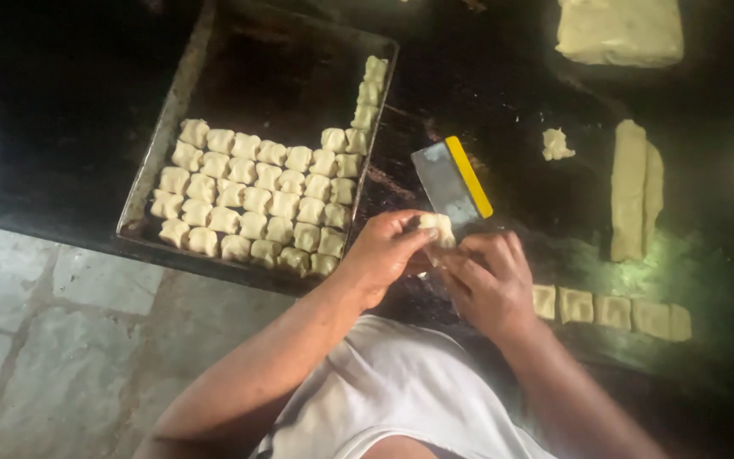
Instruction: The person cuts strips of dough into small pieces using a dough scraper, folds and shapes each piece by hand, and places the shaped dough pieces onto a metal tray, filling the tray row by row.
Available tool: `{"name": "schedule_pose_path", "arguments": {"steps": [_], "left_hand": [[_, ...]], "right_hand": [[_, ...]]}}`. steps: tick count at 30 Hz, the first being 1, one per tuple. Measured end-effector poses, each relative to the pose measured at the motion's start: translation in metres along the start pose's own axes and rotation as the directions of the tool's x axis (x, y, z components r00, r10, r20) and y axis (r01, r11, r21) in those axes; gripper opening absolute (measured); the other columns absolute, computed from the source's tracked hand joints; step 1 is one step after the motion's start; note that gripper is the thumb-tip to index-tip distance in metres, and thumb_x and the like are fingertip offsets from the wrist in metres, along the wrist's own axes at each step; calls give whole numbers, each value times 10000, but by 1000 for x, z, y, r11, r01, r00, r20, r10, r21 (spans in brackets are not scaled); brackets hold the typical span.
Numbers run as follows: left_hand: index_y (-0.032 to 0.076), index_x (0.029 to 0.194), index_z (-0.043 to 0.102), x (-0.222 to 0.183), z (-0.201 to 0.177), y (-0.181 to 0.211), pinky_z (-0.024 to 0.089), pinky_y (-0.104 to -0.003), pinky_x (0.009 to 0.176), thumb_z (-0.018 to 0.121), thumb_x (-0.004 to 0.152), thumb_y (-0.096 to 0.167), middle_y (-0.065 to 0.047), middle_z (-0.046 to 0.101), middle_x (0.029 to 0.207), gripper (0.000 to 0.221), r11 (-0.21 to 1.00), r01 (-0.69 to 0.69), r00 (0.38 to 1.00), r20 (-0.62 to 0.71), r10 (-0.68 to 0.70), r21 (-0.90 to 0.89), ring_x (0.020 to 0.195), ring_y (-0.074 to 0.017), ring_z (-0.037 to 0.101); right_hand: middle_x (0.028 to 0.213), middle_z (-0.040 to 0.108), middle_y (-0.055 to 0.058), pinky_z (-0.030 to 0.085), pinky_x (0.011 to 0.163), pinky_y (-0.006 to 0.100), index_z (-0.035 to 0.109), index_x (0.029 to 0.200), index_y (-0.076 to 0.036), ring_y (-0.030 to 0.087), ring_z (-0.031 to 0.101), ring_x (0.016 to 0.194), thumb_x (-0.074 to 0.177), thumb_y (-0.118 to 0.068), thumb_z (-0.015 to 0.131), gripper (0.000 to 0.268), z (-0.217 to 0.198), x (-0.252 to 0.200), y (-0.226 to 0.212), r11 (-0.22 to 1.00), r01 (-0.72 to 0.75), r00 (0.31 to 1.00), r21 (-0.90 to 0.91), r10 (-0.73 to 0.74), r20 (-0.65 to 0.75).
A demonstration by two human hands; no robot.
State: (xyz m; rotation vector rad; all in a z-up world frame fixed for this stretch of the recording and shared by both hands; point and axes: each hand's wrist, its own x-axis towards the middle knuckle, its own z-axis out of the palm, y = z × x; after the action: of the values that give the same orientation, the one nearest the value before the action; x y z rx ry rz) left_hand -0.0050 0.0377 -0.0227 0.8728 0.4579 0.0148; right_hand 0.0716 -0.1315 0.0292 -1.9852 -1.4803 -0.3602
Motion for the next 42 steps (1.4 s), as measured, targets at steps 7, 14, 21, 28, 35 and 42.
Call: {"name": "schedule_pose_path", "arguments": {"steps": [7, 14, 21, 28, 35, 42], "left_hand": [[11, 1185, 745, -12, 1, 9, 596, -272, 731, 601, 956, 47, -66, 788, 979, 274, 902, -196, 979, 24, 203, 384, 835, -138, 729], [-2, 1329, 565, -11, -20, 18, 556, -325, 807, 653, 957, 78, -153, 770, 1025, 390, 839, -85, 996, 33, 80, 537, 877, -215, 740], [-8, 1436, 509, -19, -52, 47, 584, -316, 975, 617, 968, 21, -160, 711, 1273, 482, 725, -523, 813, 8, 582, 449, 1139, -197, 702], [8, 1281, 636, -55, -100, 79, 572, -255, 812, 632, 973, 36, -71, 750, 1163, 310, 680, -492, 771, -91, 631, 544, 939, -119, 723], [23, 1237, 662, -73, -147, 103, 534, -230, 749, 642, 968, 40, -40, 755, 1094, 270, 697, -440, 757, -183, 627, 566, 866, -75, 691], [50, 1221, 677, -63, -156, 147, 573, -296, 660, 692, 937, 98, -101, 767, 940, 288, 670, -180, 836, -246, 490, 720, 752, -144, 715]], "right_hand": [[963, 696, 89, 523, 782, 418, 761, 955, -61, 280, 641, 877, 725, -56, 786, 231, -2, 9, 24, 972, 220, 975, 80, -222, 19], [1159, 740, 137, 588, 864, 392, 753, 1100, -39, 282, 709, 1042, 835, -6, 764, 268, 16, 27, 15, 985, -75, 991, 152, 57, 118], [923, 756, 130, 579, 649, 335, 725, 1051, -1, 186, 706, 755, 896, 30, 742, 159, 122, -22, 97, 501, -718, 694, 484, 457, 556], [1015, 793, 83, 580, 738, 381, 728, 1263, -190, 268, 758, 816, 1001, -164, 593, 296, 55, 64, -7, 552, -801, 368, -232, 759, 537], [1077, 769, 52, 605, 829, 345, 727, 1184, -166, 221, 752, 946, 817, -133, 785, 374, 79, 95, -11, 675, -728, 472, -122, 623, 624], [1182, 713, 140, 558, 947, 422, 670, 1263, -99, 276, 687, 1108, 946, -217, 810, 366, 105, 203, -30, 974, -224, 971, 25, 221, 91]]}}
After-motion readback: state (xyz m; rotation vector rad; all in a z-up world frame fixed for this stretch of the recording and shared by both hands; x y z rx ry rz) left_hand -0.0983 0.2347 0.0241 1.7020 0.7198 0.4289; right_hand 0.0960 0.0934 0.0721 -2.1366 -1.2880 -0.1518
